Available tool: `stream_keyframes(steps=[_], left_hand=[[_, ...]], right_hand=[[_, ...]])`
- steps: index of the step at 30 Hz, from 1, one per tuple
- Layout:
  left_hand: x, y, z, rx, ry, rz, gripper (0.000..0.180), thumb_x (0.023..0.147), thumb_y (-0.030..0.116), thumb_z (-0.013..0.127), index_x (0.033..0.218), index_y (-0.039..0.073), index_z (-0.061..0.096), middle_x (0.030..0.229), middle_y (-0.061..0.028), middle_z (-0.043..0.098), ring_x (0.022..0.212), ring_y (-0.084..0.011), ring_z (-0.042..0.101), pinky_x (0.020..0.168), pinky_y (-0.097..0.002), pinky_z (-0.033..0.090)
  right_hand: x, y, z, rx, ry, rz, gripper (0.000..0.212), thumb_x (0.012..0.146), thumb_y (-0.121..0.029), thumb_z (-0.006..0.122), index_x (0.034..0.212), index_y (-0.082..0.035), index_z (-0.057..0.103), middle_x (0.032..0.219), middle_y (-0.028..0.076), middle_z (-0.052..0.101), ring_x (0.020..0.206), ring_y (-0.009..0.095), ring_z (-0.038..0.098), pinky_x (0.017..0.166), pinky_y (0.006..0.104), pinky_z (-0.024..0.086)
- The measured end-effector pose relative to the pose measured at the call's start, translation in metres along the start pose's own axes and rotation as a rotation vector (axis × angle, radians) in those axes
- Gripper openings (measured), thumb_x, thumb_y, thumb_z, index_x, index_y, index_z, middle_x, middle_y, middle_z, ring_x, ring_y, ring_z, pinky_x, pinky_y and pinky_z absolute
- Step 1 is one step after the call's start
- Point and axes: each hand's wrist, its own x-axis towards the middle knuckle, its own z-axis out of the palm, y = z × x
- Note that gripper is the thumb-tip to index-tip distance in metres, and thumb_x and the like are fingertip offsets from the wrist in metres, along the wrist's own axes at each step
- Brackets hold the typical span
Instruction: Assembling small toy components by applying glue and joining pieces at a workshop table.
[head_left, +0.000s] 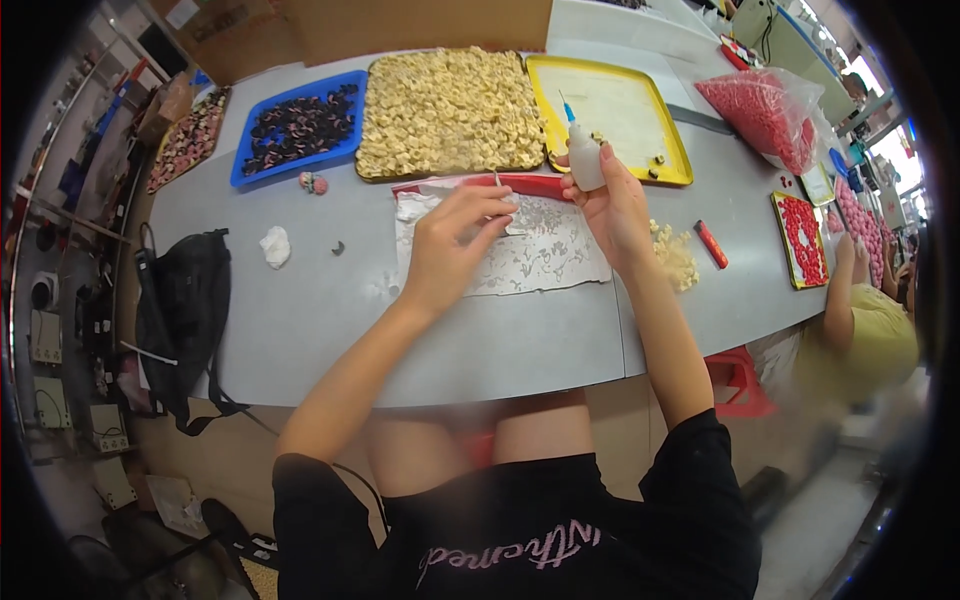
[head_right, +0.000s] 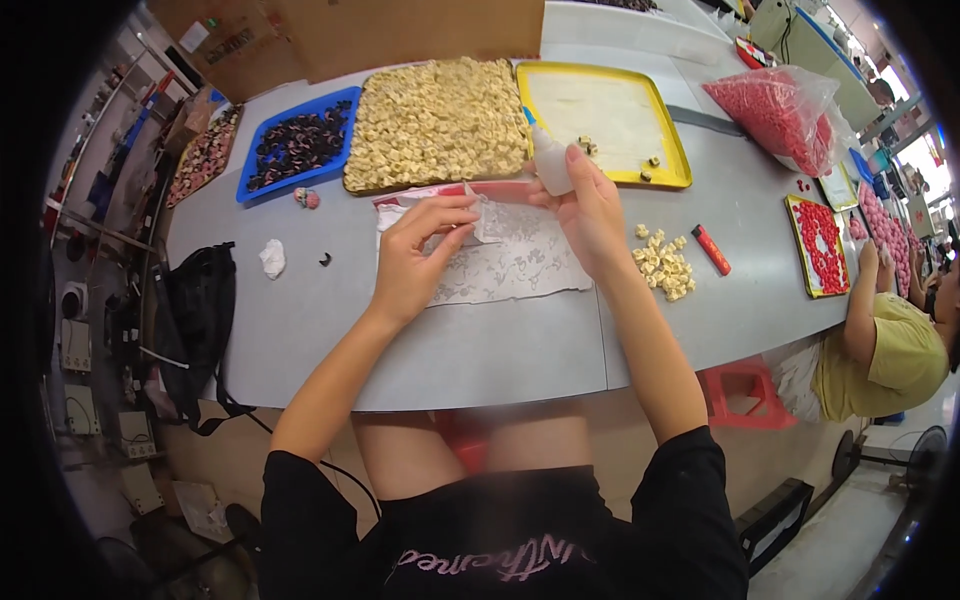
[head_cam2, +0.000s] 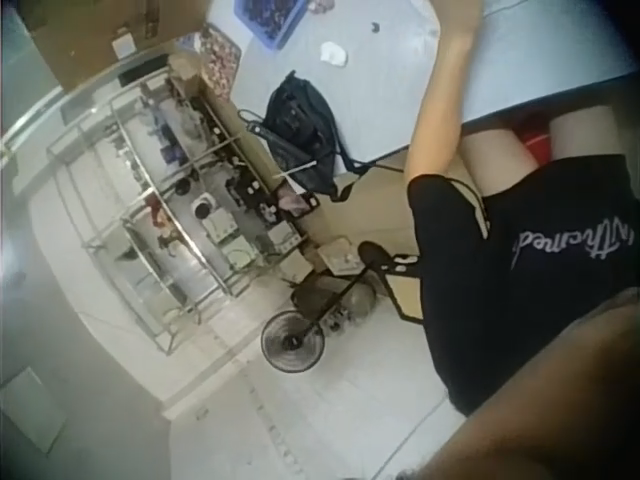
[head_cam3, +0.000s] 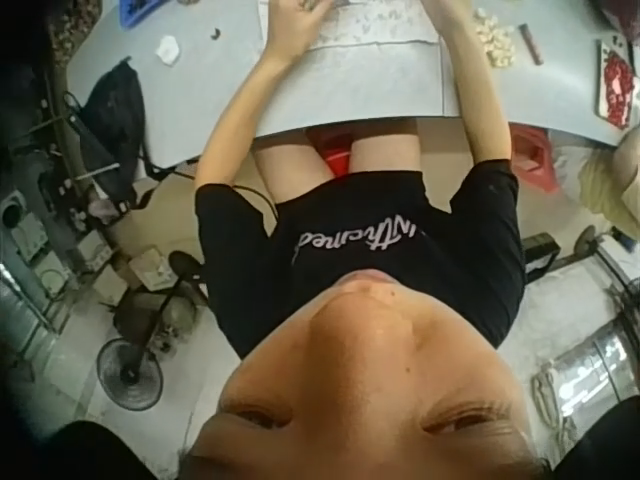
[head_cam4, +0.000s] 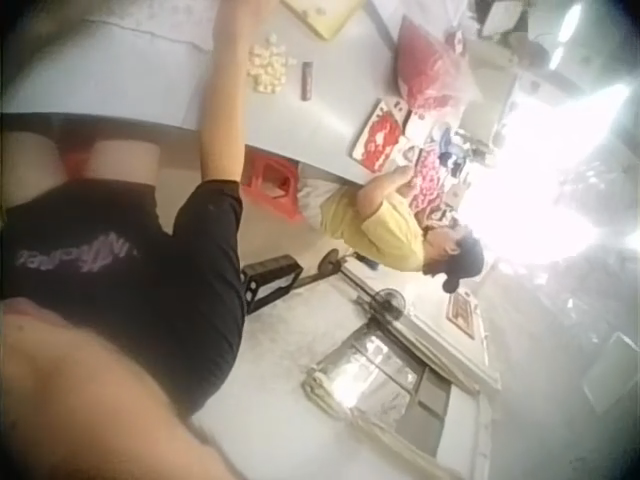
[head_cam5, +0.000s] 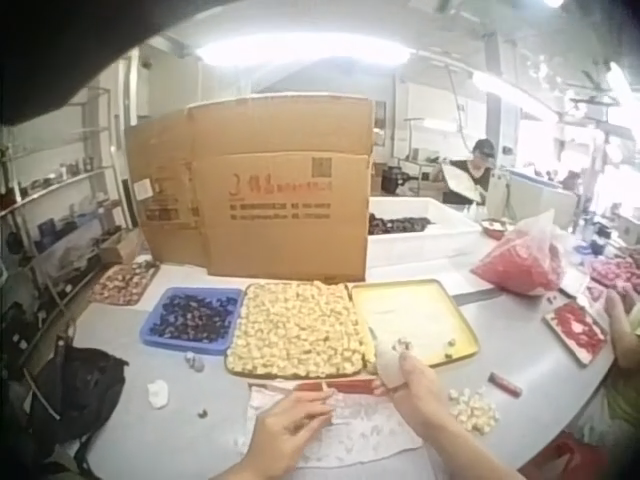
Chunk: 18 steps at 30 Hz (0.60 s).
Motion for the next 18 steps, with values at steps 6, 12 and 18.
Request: stream_keyframes(steps=[6,12,18], left_hand=[[-0.0041,-0.0019,-0.0006,0.034,-0.057,0.024,0.014,0.080,0.000,0.064,0.093,0.004,0.068,0.097,-0.0074,0.062,0.087,-0.0191,0.062,0.070,-0.0278,0.052],[-0.0089,-0.0007,0.0048,0.013,-0.067,0.060,0.015,0.077,0.000,0.067,0.092,0.005,0.068,0.093,-0.0076,0.064,0.081,-0.0201,0.064,0.068,-0.0274,0.052],[-0.0113,-0.0009,0.0046,-0.125,-0.024,-0.032,0.015,0.078,-0.001,0.066,0.092,0.004,0.069,0.093,-0.0077,0.064,0.082,-0.0180,0.063,0.067,-0.0264,0.051]], right_hand=[[0.0018,0.0068,0.0052,0.102,-0.048,0.032,0.041,0.096,-0.036,0.046,0.111,0.002,0.052,0.099,0.013,0.061,0.080,0.015,0.057,0.073,0.0279,0.046],[-0.0020,0.0070,0.0070,0.119,-0.072,0.052,0.042,0.094,-0.038,0.051,0.111,0.000,0.053,0.099,0.011,0.062,0.071,0.010,0.051,0.066,0.0233,0.042],[-0.0043,0.0064,0.0030,0.228,-0.089,0.043,0.045,0.091,-0.040,0.055,0.113,-0.001,0.052,0.100,0.011,0.062,0.068,0.009,0.049,0.063,0.0221,0.041]])
